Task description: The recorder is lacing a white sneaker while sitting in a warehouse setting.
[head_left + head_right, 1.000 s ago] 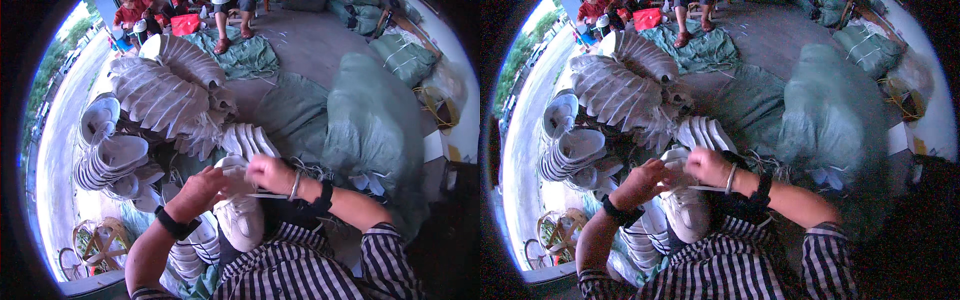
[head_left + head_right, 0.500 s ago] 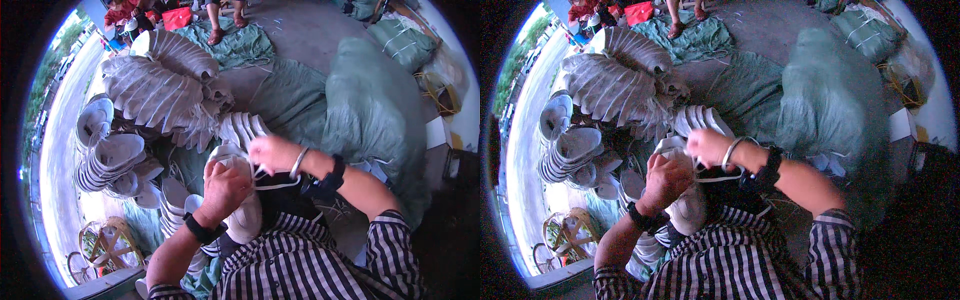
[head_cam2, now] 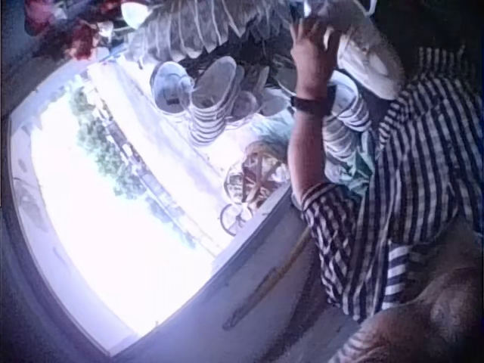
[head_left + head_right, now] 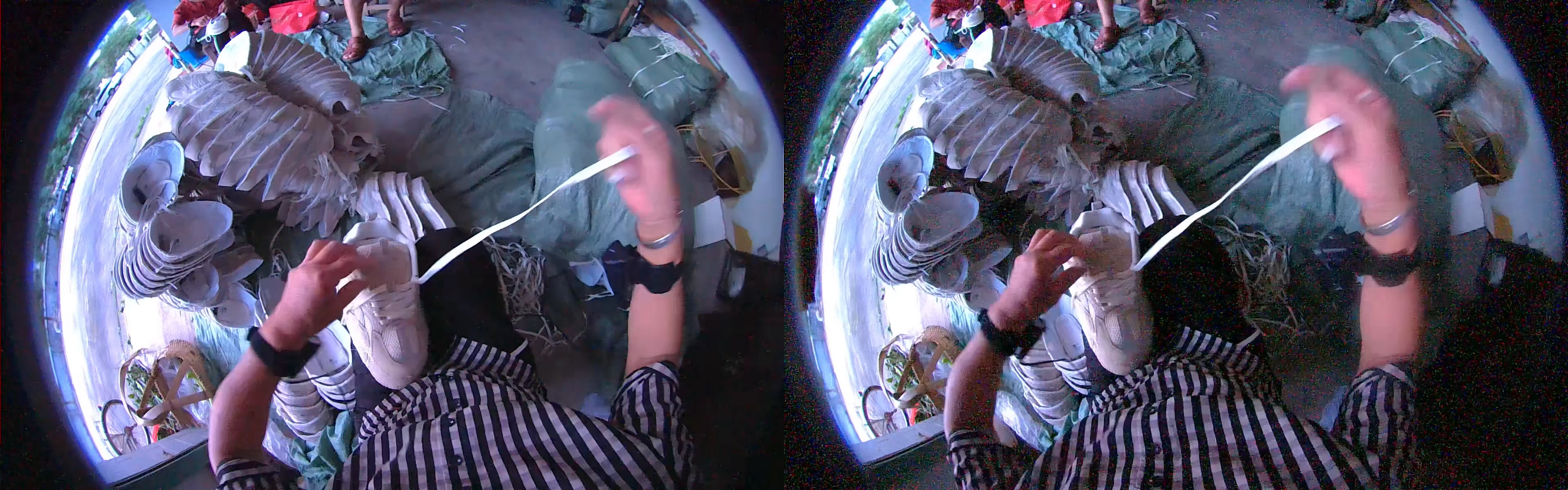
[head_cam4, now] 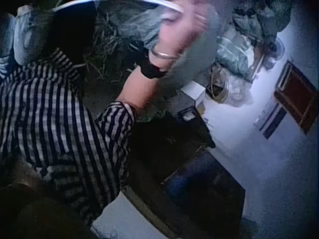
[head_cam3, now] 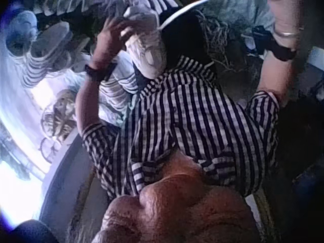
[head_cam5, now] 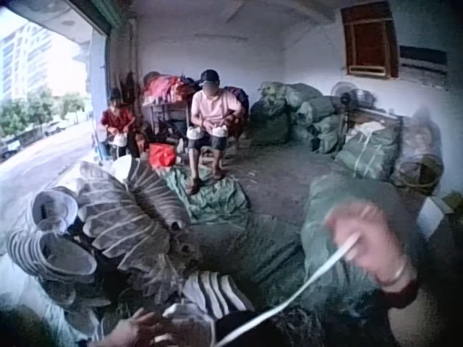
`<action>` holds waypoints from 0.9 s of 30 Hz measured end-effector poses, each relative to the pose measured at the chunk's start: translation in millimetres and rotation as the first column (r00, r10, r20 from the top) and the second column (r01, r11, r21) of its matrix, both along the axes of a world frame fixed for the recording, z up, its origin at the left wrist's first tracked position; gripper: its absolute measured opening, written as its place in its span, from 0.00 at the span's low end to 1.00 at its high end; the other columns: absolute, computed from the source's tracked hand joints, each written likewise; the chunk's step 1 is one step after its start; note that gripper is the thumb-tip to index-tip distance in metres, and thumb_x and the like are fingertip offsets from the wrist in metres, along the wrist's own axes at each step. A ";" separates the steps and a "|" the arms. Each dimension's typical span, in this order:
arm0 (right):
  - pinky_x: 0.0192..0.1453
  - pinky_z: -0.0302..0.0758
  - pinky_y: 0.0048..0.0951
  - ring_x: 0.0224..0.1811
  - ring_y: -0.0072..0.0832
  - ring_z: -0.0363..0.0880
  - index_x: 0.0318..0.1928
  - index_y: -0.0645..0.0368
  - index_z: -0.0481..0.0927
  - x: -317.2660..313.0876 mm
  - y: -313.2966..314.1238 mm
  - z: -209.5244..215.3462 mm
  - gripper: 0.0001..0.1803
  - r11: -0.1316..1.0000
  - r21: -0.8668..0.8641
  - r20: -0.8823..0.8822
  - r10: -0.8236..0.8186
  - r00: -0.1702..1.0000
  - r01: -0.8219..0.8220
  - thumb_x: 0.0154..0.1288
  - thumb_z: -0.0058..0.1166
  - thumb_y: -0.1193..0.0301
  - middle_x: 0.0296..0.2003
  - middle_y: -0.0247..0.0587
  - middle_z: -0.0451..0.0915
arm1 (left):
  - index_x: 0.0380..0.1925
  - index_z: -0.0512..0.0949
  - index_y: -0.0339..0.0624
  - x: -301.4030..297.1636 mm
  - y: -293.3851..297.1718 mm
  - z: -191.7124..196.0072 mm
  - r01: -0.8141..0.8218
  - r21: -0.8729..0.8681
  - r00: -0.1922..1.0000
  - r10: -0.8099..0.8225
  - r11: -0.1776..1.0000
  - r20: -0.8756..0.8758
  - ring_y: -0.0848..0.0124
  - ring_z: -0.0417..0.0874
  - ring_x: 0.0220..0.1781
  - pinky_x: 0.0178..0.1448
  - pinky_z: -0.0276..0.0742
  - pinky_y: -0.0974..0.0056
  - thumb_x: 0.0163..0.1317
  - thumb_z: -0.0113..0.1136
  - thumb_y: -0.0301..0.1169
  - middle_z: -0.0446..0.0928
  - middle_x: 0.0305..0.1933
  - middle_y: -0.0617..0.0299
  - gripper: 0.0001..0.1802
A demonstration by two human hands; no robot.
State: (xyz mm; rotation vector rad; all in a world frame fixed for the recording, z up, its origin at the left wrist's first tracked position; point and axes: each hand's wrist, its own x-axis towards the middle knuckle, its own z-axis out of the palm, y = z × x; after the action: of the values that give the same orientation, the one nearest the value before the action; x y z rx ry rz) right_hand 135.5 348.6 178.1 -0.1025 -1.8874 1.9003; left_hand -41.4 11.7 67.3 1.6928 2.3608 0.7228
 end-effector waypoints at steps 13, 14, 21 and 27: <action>0.31 0.76 0.36 0.27 0.37 0.80 0.28 0.53 0.78 -89.7 -186.9 -162.1 0.04 0.433 0.859 0.211 0.188 0.959 -0.274 0.54 0.53 0.68 0.25 0.40 0.79 | 0.27 0.72 0.41 -2.7 -16.8 -9.6 0.081 0.002 0.997 -0.081 0.997 0.014 0.59 0.75 0.43 0.42 0.77 0.61 0.41 0.61 0.22 0.73 0.37 0.59 0.11; 0.31 0.76 0.36 0.27 0.37 0.80 0.28 0.53 0.78 -91.4 -187.4 -165.8 0.04 0.434 0.857 0.212 0.190 0.959 -0.276 0.54 0.53 0.68 0.25 0.40 0.79 | 0.26 0.71 0.41 -2.4 -17.3 -11.0 0.064 0.028 0.998 -0.065 0.998 0.017 0.59 0.75 0.43 0.42 0.77 0.60 0.41 0.61 0.22 0.73 0.36 0.58 0.11; 0.28 0.74 0.39 0.26 0.42 0.79 0.29 0.55 0.75 -100.4 -148.6 -152.8 0.06 0.493 0.864 0.098 0.033 0.995 -0.101 0.56 0.50 0.67 0.22 0.45 0.77 | 0.27 0.76 0.42 3.6 -14.2 -15.6 -0.017 0.109 0.977 -0.007 0.994 0.214 0.61 0.75 0.42 0.43 0.75 0.60 0.44 0.62 0.24 0.73 0.36 0.60 0.08; 0.24 0.71 0.33 0.21 0.33 0.77 0.31 0.57 0.74 -70.1 -121.9 -147.2 0.09 0.709 0.542 0.473 0.188 0.861 -0.452 0.62 0.49 0.64 0.17 0.41 0.75 | 0.19 0.76 0.47 34.8 15.0 -11.7 -0.227 -0.115 0.973 0.222 0.967 -0.057 0.62 0.72 0.40 0.44 0.71 0.58 0.44 0.67 0.34 0.73 0.33 0.63 0.08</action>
State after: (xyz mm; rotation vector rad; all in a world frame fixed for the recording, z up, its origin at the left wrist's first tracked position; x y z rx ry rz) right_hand 65.5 226.7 30.9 0.0975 -2.9088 1.3674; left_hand -6.7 26.7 55.6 1.4223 2.5978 0.5653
